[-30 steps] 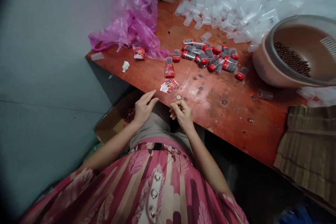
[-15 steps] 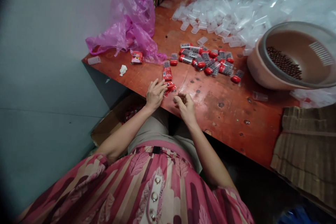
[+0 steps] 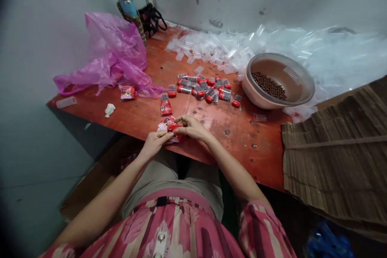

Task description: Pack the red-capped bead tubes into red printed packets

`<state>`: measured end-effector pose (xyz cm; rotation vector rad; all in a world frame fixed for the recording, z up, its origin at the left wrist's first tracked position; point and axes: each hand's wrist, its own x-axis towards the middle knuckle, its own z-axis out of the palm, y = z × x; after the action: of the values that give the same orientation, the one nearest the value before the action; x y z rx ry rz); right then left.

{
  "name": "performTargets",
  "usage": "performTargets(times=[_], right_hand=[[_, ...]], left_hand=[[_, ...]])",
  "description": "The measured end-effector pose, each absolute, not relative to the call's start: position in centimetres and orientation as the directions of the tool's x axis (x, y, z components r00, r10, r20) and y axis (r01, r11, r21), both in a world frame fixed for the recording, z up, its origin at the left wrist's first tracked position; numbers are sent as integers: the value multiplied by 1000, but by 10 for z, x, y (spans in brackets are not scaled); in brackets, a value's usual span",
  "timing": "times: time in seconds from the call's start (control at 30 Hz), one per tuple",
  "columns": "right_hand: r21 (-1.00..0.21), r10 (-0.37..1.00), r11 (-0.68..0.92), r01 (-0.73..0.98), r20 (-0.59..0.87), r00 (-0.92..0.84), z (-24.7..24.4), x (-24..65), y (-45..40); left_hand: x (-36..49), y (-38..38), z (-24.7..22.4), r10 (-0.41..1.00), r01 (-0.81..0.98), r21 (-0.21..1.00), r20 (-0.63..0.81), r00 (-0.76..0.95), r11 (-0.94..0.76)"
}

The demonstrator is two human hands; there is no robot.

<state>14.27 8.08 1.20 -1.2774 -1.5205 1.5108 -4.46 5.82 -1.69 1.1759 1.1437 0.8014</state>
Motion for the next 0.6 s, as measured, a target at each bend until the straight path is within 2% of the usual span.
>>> performTargets(times=[0.1,0.17,0.23,0.33,0.4,0.5,0.6], right_hand=[[-862,985,96,498,10,-172,22,159,127],[-672,978,193,715,187,-88,31,165,168],[-483,961,226,846,253,-113,36,165,212],[-287,972,192,939,187,-142,32,153,267],[-205,979,198,959,93,-183,24,146,292],[-161,957,280,946,-23,-288,13,146,304],[-157,920,383,910,-19,-390,5,162,289]], left_hand=[[-43,56,-19,954,194,968,-201,222,159],[-41,55,-20,969,226,963,-187,162,148],[-38,55,-19,974,234,959,-194,119,162],[-35,57,-16,973,255,948,-216,80,189],[-34,58,-15,968,254,942,-243,70,218],[-33,59,-16,959,222,941,-276,61,257],[-33,58,-17,959,209,943,-277,55,260]])
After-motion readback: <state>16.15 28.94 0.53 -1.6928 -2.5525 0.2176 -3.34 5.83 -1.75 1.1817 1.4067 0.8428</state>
